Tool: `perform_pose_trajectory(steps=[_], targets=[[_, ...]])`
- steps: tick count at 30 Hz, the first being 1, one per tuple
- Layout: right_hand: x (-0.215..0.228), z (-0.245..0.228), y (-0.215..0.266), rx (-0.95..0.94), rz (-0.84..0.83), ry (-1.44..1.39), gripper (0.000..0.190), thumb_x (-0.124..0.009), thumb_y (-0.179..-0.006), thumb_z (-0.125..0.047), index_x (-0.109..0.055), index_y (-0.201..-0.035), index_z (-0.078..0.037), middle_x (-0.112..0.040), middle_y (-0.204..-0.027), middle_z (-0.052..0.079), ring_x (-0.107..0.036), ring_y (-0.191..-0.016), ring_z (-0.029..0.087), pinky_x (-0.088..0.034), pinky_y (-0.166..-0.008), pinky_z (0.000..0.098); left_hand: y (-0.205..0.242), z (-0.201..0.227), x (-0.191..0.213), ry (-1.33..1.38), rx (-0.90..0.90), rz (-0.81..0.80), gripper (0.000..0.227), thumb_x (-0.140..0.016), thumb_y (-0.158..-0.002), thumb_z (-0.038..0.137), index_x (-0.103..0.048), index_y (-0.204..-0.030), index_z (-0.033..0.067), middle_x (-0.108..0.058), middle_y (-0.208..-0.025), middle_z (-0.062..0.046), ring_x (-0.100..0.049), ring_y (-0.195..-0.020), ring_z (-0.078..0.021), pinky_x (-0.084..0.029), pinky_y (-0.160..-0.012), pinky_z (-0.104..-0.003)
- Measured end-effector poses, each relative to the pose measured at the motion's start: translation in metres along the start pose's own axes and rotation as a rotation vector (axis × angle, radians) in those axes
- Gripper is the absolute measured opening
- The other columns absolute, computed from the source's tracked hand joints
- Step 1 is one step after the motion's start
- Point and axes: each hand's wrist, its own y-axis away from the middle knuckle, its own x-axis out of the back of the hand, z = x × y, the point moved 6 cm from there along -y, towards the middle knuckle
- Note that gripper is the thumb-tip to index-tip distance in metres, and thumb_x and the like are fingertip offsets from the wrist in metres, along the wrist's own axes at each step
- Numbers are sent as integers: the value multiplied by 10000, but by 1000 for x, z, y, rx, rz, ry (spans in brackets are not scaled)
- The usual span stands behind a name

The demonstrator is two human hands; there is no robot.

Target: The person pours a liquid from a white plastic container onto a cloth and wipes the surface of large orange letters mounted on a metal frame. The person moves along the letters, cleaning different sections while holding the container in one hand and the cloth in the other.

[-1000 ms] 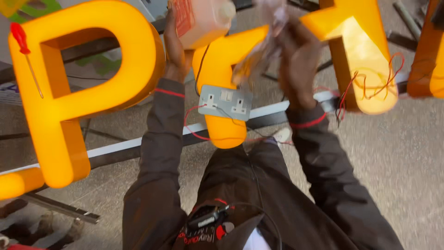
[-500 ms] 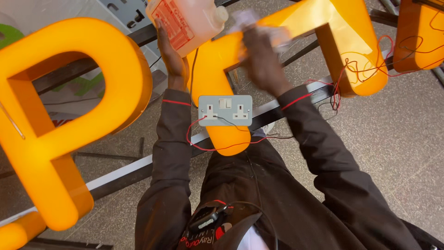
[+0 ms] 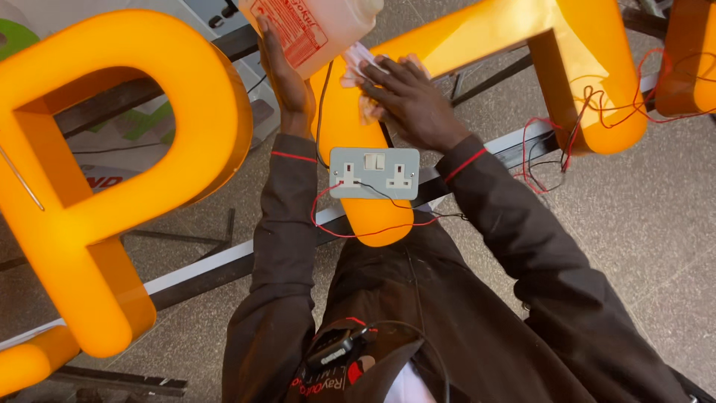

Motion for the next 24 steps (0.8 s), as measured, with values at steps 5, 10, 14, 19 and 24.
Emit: perform_pose_trajectory(steps=[5,10,14,19,24], targets=[[47,58,12,-146,186,47,574,-672,-1140,47,-613,-1700,-65,-568,-1725,235,-487,-1575,511,-441,-1301,663,-1,-5,14,-97,-13,118,864,-582,-1197,553,-187,-1855,157,-166,-1949,-133,-201,-1821,-321,-318,-1483,-593],[3,5,-38,29,5,-237,773,-867,-990,123,-571,-1677,-70,-572,-1726,165,-466,-1635,447,-268,-1415,575,-2,8,-11,-51,-101,-78,594,-572,-1277,600,-452,-1764,281,-585,-1721,-156,-612,-1578,-423,-609,-1252,-617],[7,-38,-25,351,-200,-194,545,-302,-1270,-254,-501,-1709,2,-464,-1805,200,-490,-1616,491,-403,-1328,615,-2,1,0,-117,-49,30,783,-574,-1241,548,-266,-1858,177,-260,-1945,-103,-235,-1837,-291,-342,-1503,-553],[71,52,13,-379,-135,-662,374,-475,-1222,-198,-626,-1562,-158,-500,-1792,109,-436,-1680,283,-321,-1396,454,4,6,-1,-135,-54,-3,751,-600,-1202,663,-362,-1787,256,-585,-1709,-184,-633,-1567,-404,-654,-1230,-598],[98,92,12,-727,57,-404,366,-637,-981,-161,-680,-1344,-183,-611,-1179,19,-495,-977,218,-345,-842,368,8,17,-6,-1,-141,71,757,-571,-1225,551,-277,-1849,240,-375,-1879,-134,-408,-1750,-395,-491,-1401,-623]])
